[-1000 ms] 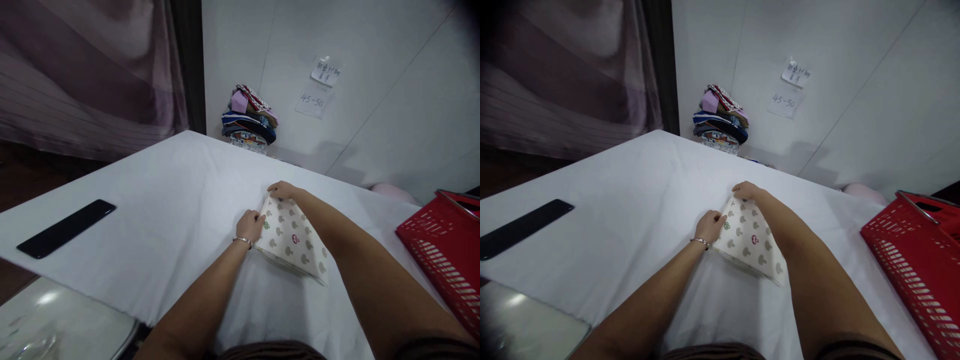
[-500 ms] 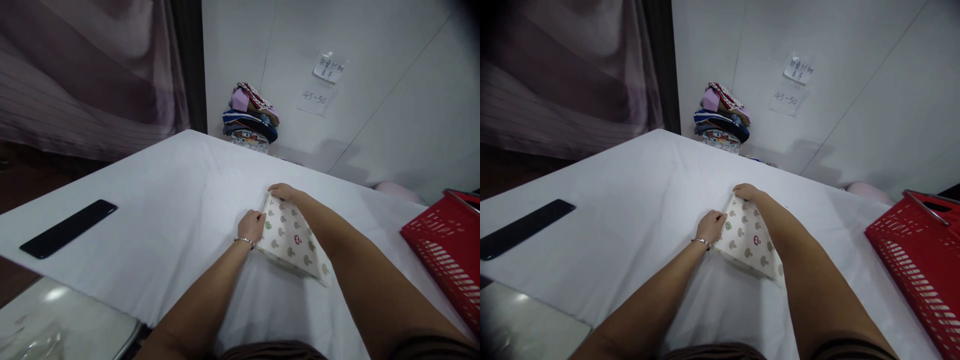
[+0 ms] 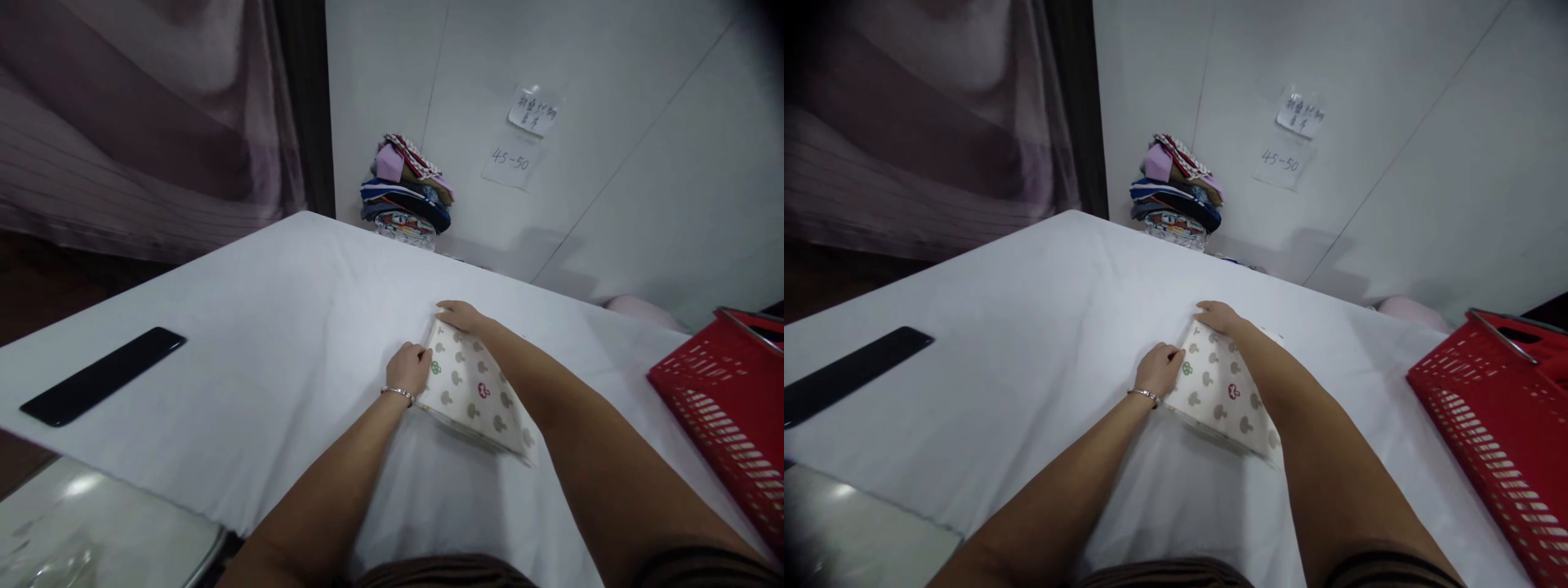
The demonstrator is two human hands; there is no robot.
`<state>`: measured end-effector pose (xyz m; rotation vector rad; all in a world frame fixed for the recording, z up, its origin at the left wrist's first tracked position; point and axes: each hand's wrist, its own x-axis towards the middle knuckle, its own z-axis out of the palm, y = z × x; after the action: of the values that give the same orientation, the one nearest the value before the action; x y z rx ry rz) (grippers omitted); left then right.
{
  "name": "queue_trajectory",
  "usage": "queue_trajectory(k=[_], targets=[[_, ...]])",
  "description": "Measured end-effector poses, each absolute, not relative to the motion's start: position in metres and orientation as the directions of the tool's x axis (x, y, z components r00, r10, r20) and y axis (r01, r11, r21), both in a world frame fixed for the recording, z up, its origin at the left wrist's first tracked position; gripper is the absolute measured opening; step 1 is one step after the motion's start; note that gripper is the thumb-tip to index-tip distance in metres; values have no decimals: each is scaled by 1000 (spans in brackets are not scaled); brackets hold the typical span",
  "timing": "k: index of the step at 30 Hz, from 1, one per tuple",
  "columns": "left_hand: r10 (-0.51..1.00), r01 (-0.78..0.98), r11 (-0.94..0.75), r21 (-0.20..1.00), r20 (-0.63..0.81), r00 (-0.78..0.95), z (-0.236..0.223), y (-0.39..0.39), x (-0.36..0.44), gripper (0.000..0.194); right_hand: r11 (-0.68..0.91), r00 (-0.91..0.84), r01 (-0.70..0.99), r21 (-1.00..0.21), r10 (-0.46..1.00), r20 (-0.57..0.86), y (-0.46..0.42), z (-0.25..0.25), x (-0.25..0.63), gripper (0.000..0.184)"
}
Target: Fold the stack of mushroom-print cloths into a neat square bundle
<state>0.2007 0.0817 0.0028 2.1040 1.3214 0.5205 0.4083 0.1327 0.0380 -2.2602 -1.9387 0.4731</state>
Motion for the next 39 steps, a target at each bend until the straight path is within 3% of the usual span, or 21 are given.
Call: queue_trajectory(k=[4, 9, 11, 17, 24, 31, 39], targets=[[905, 666, -337, 665, 34, 424, 2, 81, 201, 31, -121, 133, 974, -192, 990, 52, 116, 36, 399, 50], [903, 660, -340, 670, 37, 429, 3, 80, 201, 31, -33, 82, 979, -203, 968, 236, 83, 31, 375, 48], [902, 661, -347, 665, 42, 430, 4, 81, 201, 32, -4, 45, 982, -191, 977, 209, 72, 27, 364, 53], [903, 700, -347, 624, 21, 429, 7, 81, 201, 32, -17, 8, 981, -192, 999, -48, 68, 13, 346, 60], [905, 735, -335, 589, -16, 425, 13, 77, 197, 33, -22, 14, 977, -211, 999, -41, 72, 13, 347, 60], [897, 723, -340, 601, -23, 441, 14, 63, 176, 33, -134, 133, 915, -382, 991, -30, 42, 34, 335, 59], [907, 716, -331, 615, -1, 421, 11, 49, 168, 34, 58, -59, 945, -321, 998, 4, -10, 31, 308, 51]])
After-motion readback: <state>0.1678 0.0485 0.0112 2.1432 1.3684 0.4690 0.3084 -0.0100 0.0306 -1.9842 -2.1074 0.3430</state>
